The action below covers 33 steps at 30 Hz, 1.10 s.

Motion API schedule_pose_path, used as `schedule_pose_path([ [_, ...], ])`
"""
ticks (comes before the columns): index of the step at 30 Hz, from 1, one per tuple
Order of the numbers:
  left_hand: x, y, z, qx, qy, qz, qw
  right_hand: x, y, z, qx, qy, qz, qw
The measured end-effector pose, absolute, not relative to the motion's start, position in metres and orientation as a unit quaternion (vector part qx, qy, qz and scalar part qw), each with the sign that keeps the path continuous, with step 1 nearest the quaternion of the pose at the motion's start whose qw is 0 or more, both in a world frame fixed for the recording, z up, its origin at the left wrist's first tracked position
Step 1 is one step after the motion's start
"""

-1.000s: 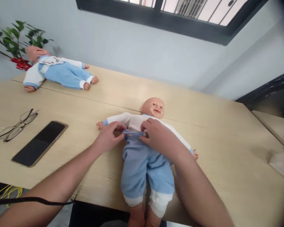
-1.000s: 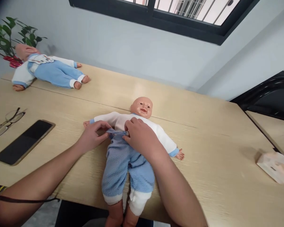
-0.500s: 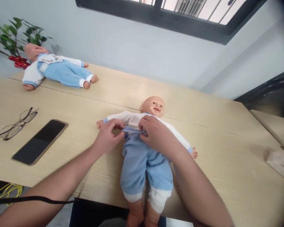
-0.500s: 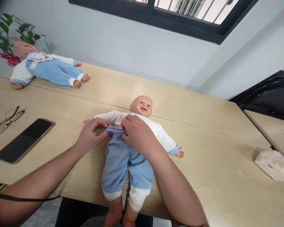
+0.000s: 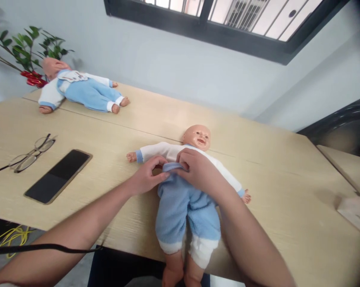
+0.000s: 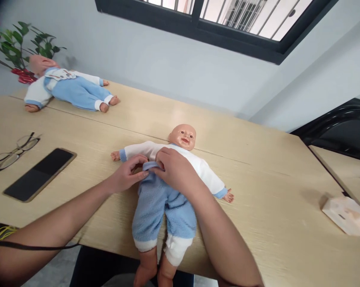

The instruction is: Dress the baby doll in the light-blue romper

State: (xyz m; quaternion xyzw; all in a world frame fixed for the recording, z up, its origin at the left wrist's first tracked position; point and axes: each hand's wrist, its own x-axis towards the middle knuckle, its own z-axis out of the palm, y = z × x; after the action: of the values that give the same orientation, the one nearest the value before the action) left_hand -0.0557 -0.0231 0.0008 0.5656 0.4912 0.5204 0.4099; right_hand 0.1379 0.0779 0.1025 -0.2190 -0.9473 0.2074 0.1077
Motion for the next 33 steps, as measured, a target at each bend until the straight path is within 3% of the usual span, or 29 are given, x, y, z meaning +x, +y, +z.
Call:
schedule_pose_path([
  [5,-0.062,-0.022,0.000,0.520,0.448,0.522,0.506,0.129,0.092,0.116,-0.184,-0.921,0.325,0.109],
  [8,-0.064,-0.021,0.001,0.512,0.443,0.536,0.504,0.091,0.119,0.109,-0.196,-0.927,0.289,0.134],
  [14,-0.065,-0.023,0.002,0.545,0.475,0.499,0.478,-0.007,0.146,0.066,-0.095,-0.977,0.173,-0.076],
  [17,-0.065,-0.025,0.005,0.577,0.481,0.472,0.461,-0.022,0.140,0.060,-0.062,-0.982,0.136,-0.119],
  [22,-0.058,-0.027,0.007,0.597,0.511,0.456,0.419,0.006,0.141,0.088,-0.044,-0.988,0.143,-0.048],
  [27,-0.049,-0.030,0.007,0.551,0.547,0.524,0.350,0.058,0.148,0.116,-0.045,-0.984,0.170,0.035],
  [33,-0.041,-0.035,0.001,0.547,0.531,0.615,0.201,0.096,0.143,0.120,-0.058,-0.994,0.087,-0.010],
])
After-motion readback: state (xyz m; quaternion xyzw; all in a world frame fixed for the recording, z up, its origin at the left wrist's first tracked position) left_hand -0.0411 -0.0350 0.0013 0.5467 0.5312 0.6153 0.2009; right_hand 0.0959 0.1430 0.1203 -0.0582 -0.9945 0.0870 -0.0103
